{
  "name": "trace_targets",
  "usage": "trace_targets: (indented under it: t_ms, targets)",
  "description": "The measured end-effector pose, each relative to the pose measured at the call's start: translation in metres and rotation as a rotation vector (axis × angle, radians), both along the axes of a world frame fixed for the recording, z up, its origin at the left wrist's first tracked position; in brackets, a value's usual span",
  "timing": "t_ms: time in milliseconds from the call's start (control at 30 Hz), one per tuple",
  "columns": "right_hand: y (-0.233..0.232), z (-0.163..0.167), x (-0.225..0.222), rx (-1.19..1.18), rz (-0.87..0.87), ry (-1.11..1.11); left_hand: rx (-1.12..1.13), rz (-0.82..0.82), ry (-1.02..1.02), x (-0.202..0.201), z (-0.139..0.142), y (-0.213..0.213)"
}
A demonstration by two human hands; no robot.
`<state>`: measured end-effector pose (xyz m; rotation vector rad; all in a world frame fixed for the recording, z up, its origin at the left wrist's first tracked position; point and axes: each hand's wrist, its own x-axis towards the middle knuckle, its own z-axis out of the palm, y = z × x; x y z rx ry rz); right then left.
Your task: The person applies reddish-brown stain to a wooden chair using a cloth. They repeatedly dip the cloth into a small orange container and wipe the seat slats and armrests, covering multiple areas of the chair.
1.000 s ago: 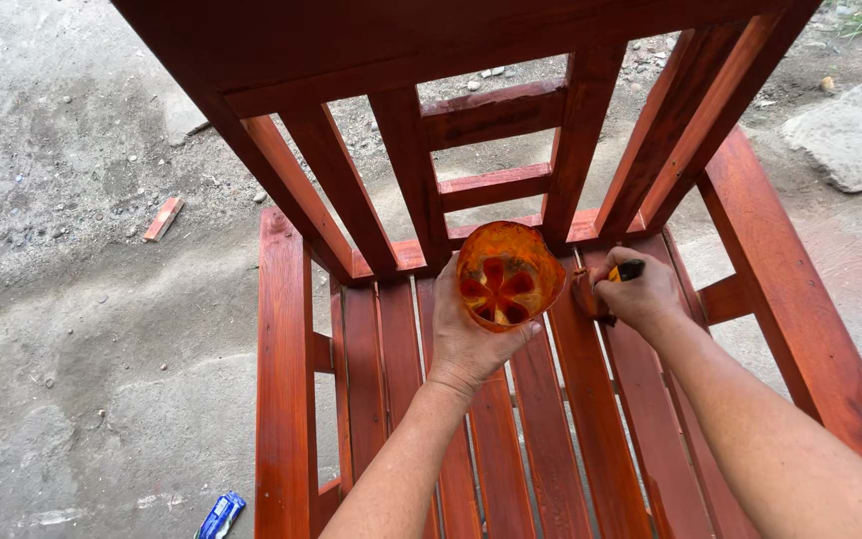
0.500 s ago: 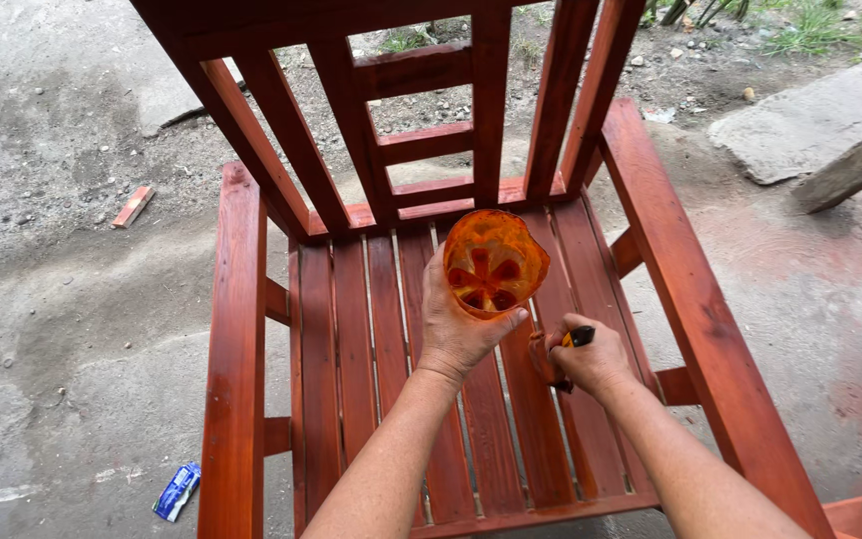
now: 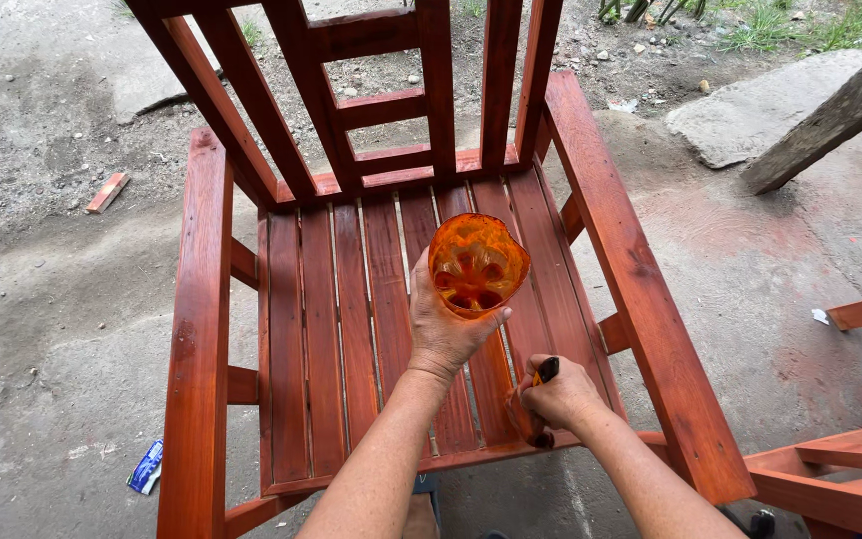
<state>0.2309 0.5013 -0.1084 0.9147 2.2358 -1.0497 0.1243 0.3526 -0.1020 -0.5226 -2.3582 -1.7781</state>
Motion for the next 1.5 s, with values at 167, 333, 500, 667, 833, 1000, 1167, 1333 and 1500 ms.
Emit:
trace_targets:
  t_ms: [167, 333, 500, 667, 833, 1000, 1167, 1333, 1500]
  targets:
    - [-0.005, 0.008, 0.013, 0.060, 0.127, 0.005, -0.036, 0.026, 0.092, -0.002, 0.003, -0.004]
    - [-0.001, 0.016, -0.001, 0.127, 0.296, 0.139, 0.001, 0.004, -0.031, -0.018, 0.011, -0.015]
    - [0.001, 0.007, -0.024, -0.059, 0.579, 0.042, 0.007, 0.015, -0.036, -0.037, 0.010, -0.033]
    - [0.010, -0.013, -0.068, -0.046, 0.464, 0.241, -0.003, 0.006, -0.094, -0.061, 0.001, -0.050]
    - [0.013, -0.023, -0.137, 0.130, 0.362, 0.421, 0.030, 0.038, -0.080, -0.098, -0.004, -0.063]
    - [0.006, -0.029, -0.197, 0.340, 0.355, 0.692, -0.038, 0.067, -0.032, -0.134, -0.003, -0.076]
    - [-0.010, -0.036, -0.217, 0.170, 0.090, 0.883, 0.043, 0.018, -0.008, -0.155, 0.002, -0.085]
    - [-0.037, -0.028, -0.204, 0.167, -0.058, 0.632, -0.004, 0.005, -0.164, -0.161, 0.003, -0.079]
    - [-0.039, 0.006, -0.198, 0.128, 0.035, 0.083, -0.073, 0.022, -0.100, -0.165, 0.001, -0.077]
